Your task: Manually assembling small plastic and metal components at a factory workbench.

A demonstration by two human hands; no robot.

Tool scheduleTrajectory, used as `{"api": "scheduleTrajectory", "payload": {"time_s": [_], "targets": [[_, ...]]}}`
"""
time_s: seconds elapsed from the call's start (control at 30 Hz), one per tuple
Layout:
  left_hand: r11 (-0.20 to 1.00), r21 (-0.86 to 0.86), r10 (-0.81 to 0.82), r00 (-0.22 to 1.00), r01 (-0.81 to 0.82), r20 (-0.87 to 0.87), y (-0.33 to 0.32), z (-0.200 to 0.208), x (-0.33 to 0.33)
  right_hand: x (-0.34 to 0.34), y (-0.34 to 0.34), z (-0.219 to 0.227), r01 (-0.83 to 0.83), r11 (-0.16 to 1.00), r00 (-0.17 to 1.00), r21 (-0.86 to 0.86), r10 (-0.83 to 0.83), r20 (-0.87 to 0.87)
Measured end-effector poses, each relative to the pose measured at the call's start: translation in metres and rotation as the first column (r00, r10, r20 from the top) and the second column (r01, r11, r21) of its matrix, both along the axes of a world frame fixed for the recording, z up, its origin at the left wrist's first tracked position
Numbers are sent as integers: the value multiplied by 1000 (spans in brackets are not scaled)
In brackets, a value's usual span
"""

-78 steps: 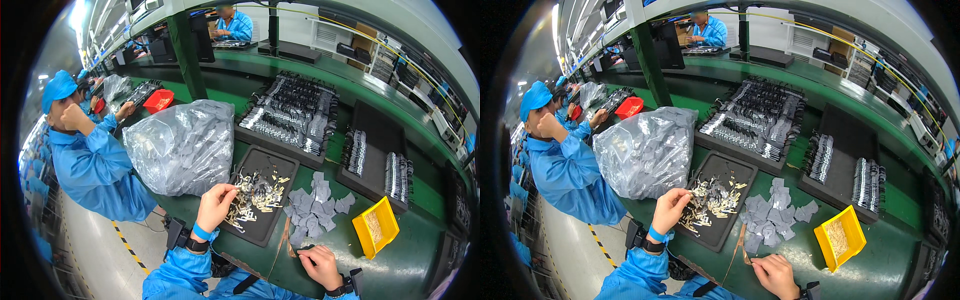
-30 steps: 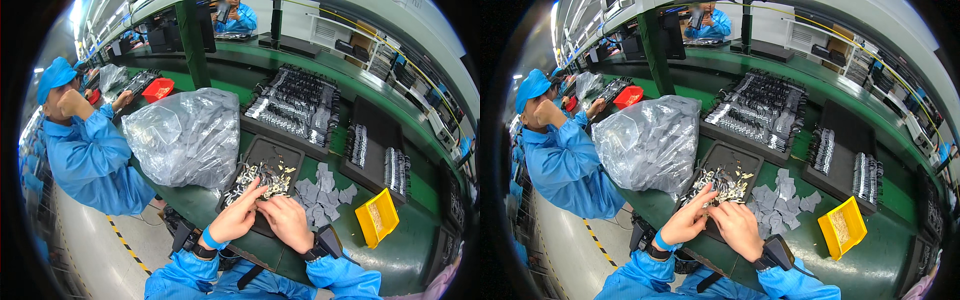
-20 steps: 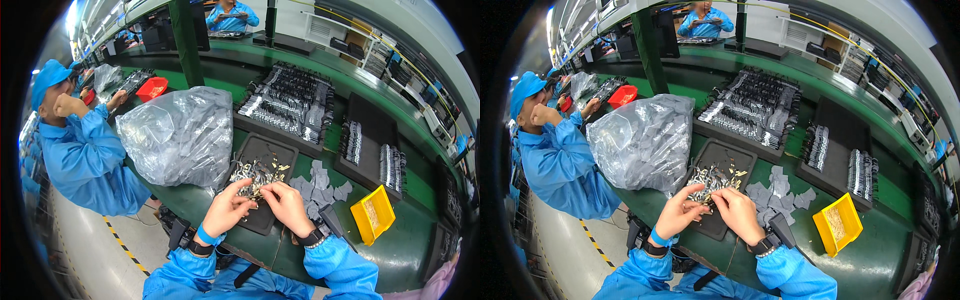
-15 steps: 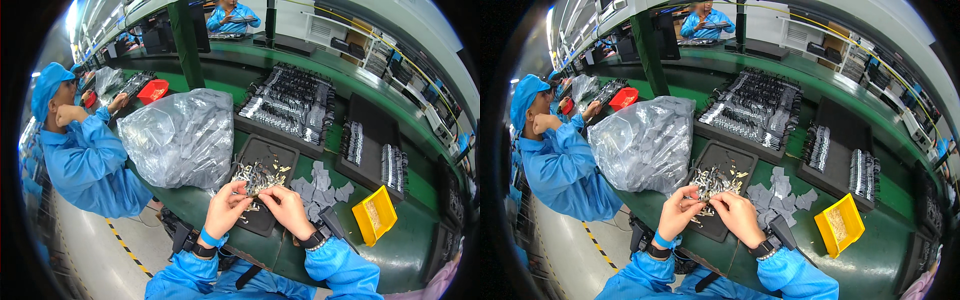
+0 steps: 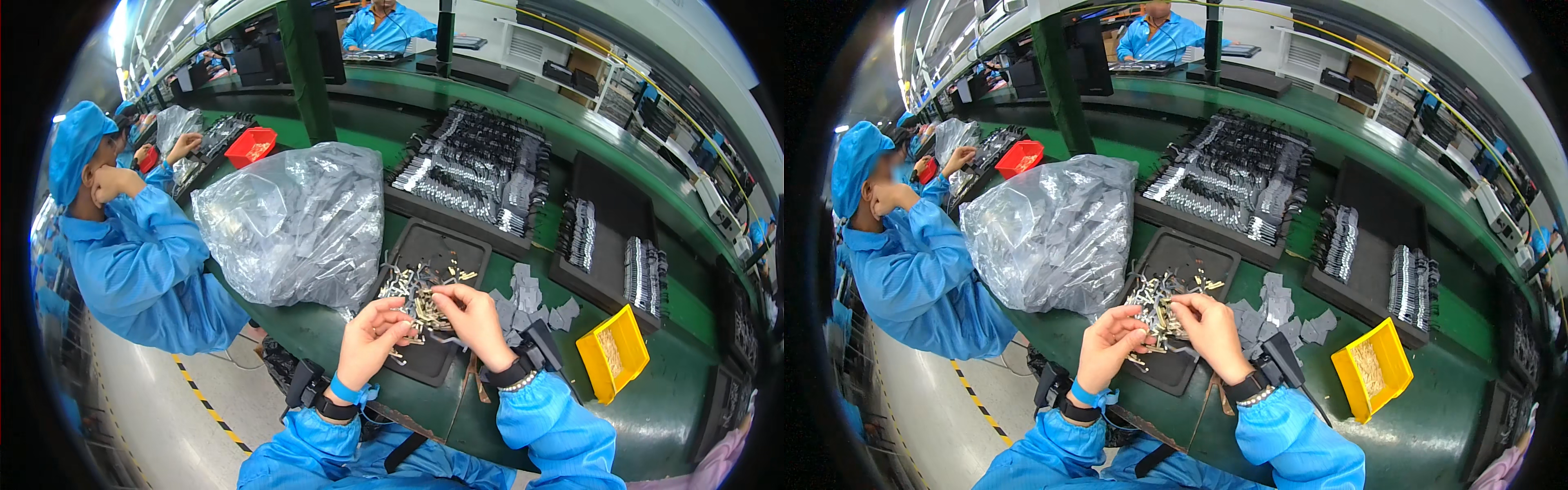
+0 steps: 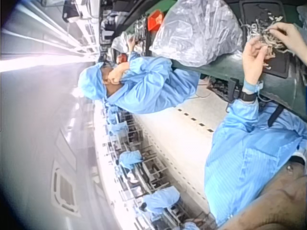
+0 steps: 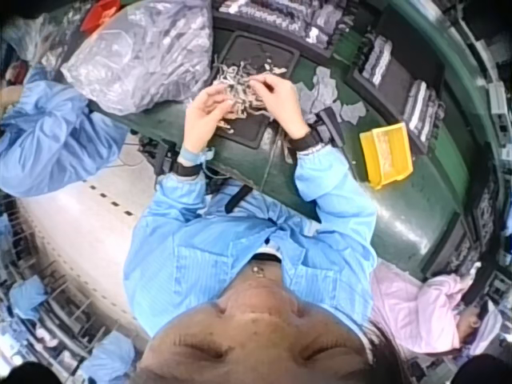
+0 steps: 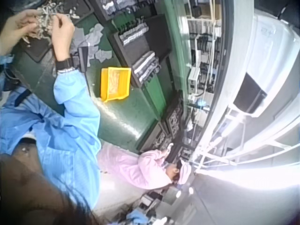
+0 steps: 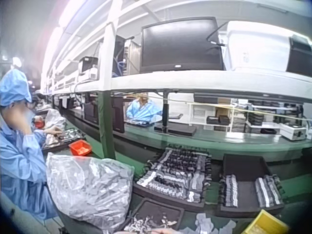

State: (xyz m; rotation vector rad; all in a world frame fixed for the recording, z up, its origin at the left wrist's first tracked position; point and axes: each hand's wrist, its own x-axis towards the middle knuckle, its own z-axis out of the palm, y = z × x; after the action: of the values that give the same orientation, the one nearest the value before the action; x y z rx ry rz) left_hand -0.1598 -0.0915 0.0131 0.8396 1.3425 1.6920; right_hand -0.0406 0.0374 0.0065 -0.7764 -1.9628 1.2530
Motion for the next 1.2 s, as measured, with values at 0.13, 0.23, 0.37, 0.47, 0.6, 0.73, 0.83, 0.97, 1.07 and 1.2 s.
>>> {"api": "scheduleTrajectory", "payload": {"time_s": [0.13,0.23,0.37,0.47,0.6,0.73,0.83,0.97,1.07,1.2], "targets": [[999,-14,45,997,-44,63,-5,8,-6,6,4,17,44,886,996,461,-75,49],[998,-7,69,991,-69,119,-4,9,-8,12,-3,35,21,941,999,338,-37,40],[998,34,40,992,-45,122,-3,10,-5,14,-19,47,-137,954,990,265,121,77],[998,58,21,991,-29,131,-1,12,-2,15,-19,45,-249,944,964,218,219,152],[996,33,79,990,-83,113,2,9,-3,19,-18,46,-172,985,979,6,170,108],[983,19,181,983,-181,2,11,-5,-8,40,-19,62,-126,992,990,16,125,60],[955,47,250,710,-292,-658,5,-10,-17,70,-29,81,-104,987,989,125,90,114],[937,75,200,347,-341,-916,11,8,-10,114,-43,85,-13,981,986,192,-19,164],[916,181,275,233,-358,-933,13,13,-6,133,-49,75,27,975,986,219,-63,156],[938,88,169,220,-336,-961,16,6,-10,142,-54,58,57,981,987,187,-83,138]]}}
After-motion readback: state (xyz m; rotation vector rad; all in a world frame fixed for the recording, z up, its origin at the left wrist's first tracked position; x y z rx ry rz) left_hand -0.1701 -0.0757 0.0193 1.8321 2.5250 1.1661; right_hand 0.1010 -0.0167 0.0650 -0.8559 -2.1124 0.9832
